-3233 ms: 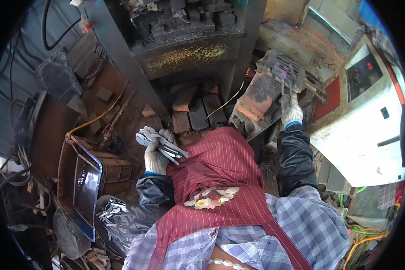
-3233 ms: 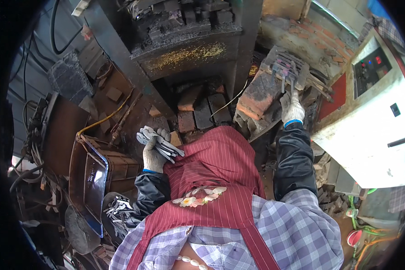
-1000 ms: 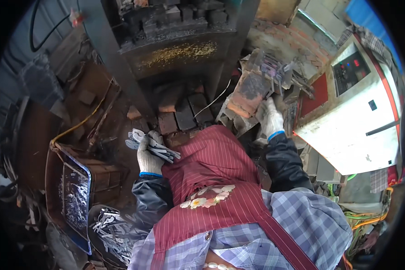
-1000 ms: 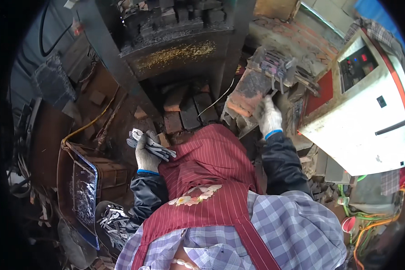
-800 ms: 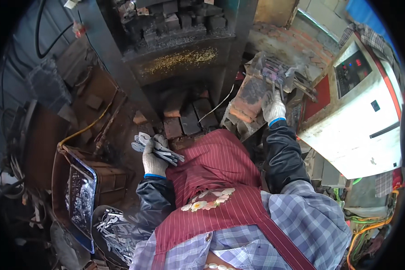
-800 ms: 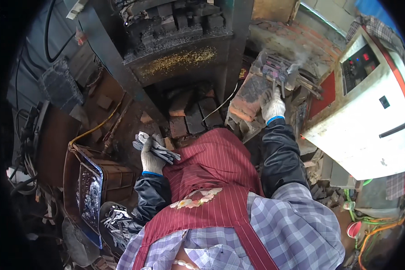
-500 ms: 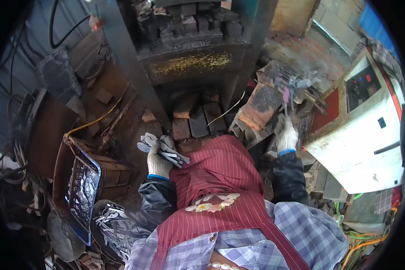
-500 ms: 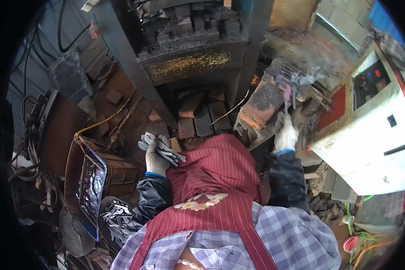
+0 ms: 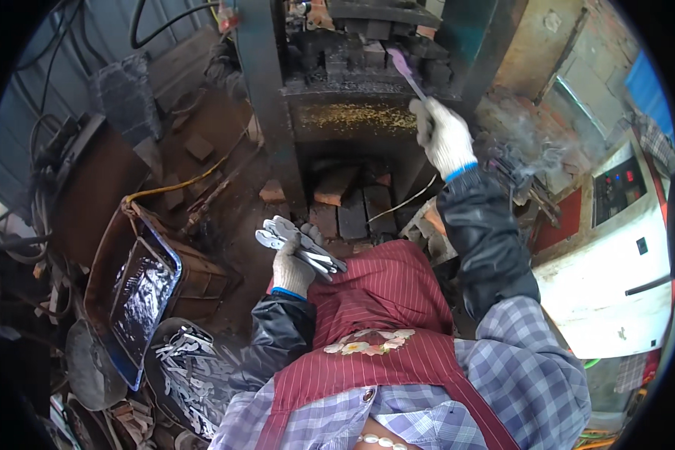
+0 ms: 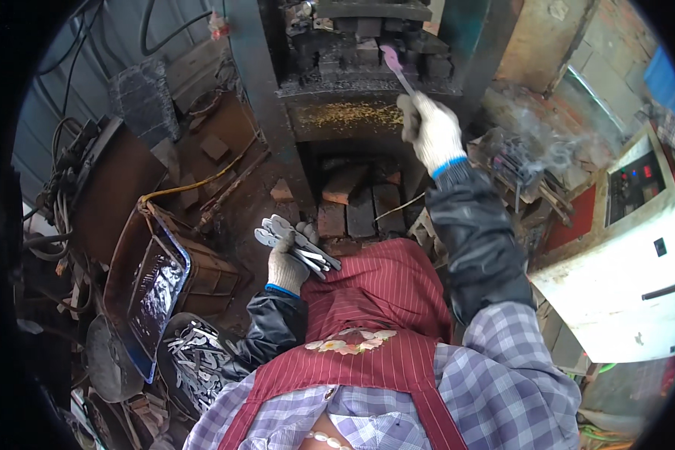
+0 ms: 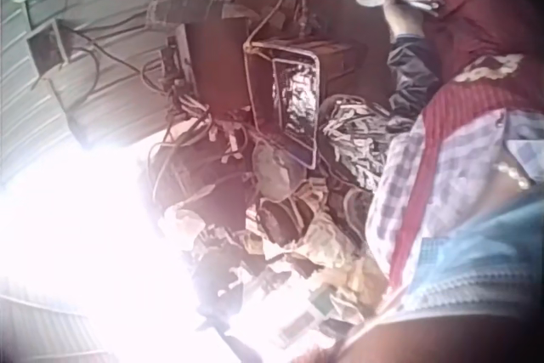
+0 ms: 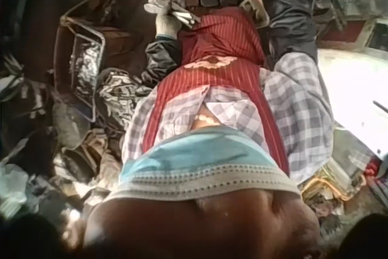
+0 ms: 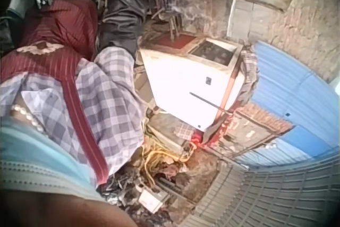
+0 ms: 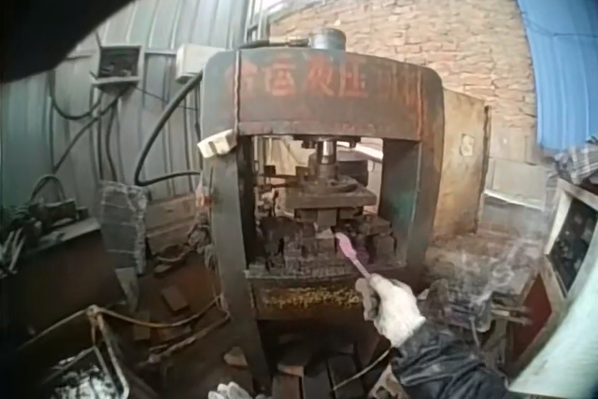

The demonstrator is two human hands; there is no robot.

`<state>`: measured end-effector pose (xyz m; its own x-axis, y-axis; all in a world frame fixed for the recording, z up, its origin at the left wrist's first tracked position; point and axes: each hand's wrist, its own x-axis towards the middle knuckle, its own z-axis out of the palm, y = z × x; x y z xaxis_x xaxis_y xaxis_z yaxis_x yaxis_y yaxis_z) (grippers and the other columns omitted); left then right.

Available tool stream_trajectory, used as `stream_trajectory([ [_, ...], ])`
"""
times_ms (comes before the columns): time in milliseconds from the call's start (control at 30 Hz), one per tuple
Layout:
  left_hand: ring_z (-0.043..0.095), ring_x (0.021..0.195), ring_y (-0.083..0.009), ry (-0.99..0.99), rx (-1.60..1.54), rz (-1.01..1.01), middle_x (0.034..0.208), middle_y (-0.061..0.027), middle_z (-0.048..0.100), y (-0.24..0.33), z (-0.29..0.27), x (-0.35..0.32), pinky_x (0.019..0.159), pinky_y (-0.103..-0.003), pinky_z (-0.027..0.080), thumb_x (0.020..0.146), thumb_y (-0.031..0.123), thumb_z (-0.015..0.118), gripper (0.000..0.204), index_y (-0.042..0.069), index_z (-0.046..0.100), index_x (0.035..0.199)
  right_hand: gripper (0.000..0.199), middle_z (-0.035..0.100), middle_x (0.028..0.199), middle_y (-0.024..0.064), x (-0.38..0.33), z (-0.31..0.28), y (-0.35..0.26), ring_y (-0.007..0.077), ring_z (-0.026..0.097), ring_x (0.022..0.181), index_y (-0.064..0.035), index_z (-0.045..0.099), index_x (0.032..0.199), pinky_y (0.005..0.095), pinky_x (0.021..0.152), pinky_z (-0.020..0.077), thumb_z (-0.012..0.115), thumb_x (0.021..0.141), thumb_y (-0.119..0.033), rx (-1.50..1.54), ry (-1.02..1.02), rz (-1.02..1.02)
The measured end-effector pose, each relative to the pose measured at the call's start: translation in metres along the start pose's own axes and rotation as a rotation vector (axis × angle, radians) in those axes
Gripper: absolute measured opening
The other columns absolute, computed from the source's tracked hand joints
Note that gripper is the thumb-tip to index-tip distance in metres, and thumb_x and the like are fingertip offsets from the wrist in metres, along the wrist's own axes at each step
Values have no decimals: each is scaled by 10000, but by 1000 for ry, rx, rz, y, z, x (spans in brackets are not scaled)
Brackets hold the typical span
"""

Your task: The person holds metal components by hand, inserts heated metal pieces one at a time into a mechanical press machine, presses them, and removes and handles the metal parts.

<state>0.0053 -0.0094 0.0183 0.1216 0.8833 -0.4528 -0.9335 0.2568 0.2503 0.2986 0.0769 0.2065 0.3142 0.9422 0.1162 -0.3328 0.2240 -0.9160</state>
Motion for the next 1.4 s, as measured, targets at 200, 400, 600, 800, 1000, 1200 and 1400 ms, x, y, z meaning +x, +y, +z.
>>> stream_trajectory([
  [200,585,1034,-337,-12,-18,-20,1117,-189,570,8,-3,-4,956,-471,477,896,48,469,371,-8,407,1258,300,528,627,0,63,42,5,97,473,512,50,653,981,249,438,377,551,929,-228,0,50,74],
  [400,523,1152,-359,-67,6,13,1206,-214,523,13,-12,-3,1043,-482,403,857,115,565,471,-71,407,1260,384,477,567,-17,93,44,4,96,424,489,92,609,1031,239,458,332,586,921,-275,-94,-183,175],
  [600,416,1264,-385,-192,-80,-43,1321,-235,448,15,-1,-3,1089,-510,327,879,111,510,529,-69,328,1343,565,552,683,-6,62,42,13,94,470,561,41,635,1079,227,521,387,520,931,-493,-384,-196,176],
  [800,512,1179,-398,-200,-197,-21,1266,-226,507,18,-1,-8,1039,-556,386,892,19,438,417,21,392,1307,424,612,788,67,-81,46,75,153,599,646,30,609,1055,282,586,516,608,882,-357,-668,-619,509],
  [1000,482,1231,-351,-266,-124,-48,1308,-189,494,14,-2,-15,1040,-497,399,900,14,441,492,12,330,1379,423,646,861,118,-170,26,122,159,630,665,59,537,1215,279,575,545,619,880,-186,-681,-774,738],
  [1200,570,1092,-320,-193,91,24,1130,-167,594,6,-2,-12,991,-462,447,881,8,516,350,4,465,1227,346,677,862,148,-179,11,120,232,662,716,-20,605,1147,338,645,533,609,871,-229,-1056,-549,292],
  [1400,581,873,-229,-288,207,-43,930,-79,578,-6,1,-2,874,-409,493,894,66,577,194,46,529,1081,280,639,840,153,-182,-13,135,310,625,732,-64,631,992,423,647,500,528,910,-311,-1479,-485,-489],
])
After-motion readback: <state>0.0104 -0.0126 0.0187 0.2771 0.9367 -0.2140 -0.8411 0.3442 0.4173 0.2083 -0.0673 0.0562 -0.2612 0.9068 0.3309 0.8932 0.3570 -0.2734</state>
